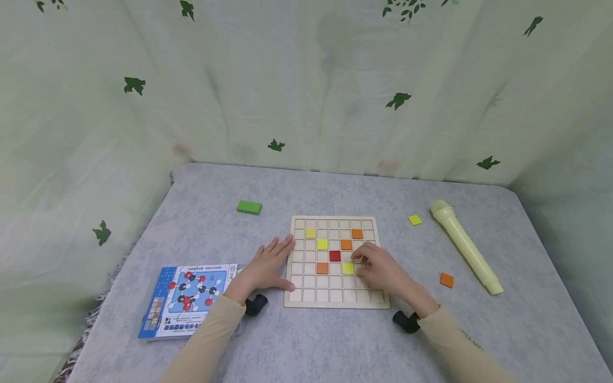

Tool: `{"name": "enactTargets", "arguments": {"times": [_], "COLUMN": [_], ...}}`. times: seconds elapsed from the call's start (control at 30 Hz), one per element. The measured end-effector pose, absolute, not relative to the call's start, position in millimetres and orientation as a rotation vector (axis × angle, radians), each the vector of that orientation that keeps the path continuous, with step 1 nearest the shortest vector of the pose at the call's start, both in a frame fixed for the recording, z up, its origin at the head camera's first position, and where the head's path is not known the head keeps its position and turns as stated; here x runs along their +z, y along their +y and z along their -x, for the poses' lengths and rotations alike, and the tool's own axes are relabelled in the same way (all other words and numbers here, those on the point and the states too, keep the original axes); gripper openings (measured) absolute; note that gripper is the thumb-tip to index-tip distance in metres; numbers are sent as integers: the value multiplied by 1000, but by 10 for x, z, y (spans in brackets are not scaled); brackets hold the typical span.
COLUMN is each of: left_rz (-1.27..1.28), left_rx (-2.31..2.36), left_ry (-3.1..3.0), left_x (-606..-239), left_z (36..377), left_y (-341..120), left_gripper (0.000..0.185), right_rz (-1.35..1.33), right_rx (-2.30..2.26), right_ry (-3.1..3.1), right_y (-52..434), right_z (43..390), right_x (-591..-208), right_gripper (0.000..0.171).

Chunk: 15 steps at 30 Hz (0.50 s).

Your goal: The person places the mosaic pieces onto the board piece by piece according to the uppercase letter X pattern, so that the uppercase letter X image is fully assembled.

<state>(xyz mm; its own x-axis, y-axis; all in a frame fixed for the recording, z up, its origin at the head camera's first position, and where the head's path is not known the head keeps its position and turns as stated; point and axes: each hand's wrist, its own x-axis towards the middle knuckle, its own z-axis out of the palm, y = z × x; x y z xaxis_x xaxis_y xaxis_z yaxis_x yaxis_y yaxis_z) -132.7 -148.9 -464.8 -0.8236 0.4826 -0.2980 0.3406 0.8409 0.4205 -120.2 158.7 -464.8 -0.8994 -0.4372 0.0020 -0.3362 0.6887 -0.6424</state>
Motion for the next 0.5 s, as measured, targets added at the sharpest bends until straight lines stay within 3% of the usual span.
{"name": "enactTargets", "arguments": {"times": [0.33,0.5], "left_rz": [-600,-605], "left_rx": [489,487], "left_ry": [2622,2625], "left_x": [-4628,-4616], "left_z": [1320,1320], "left_y": [-1482,-1476], "left_gripper": [108,107], "right_rz": [458,353], "right_rx": [-1021,-940], "right_ry": [2993,3054], "right_y": [2690,3019], "right_z": [890,747], "right_x": [-4726,-4764], "right_gripper": [26,27]}}
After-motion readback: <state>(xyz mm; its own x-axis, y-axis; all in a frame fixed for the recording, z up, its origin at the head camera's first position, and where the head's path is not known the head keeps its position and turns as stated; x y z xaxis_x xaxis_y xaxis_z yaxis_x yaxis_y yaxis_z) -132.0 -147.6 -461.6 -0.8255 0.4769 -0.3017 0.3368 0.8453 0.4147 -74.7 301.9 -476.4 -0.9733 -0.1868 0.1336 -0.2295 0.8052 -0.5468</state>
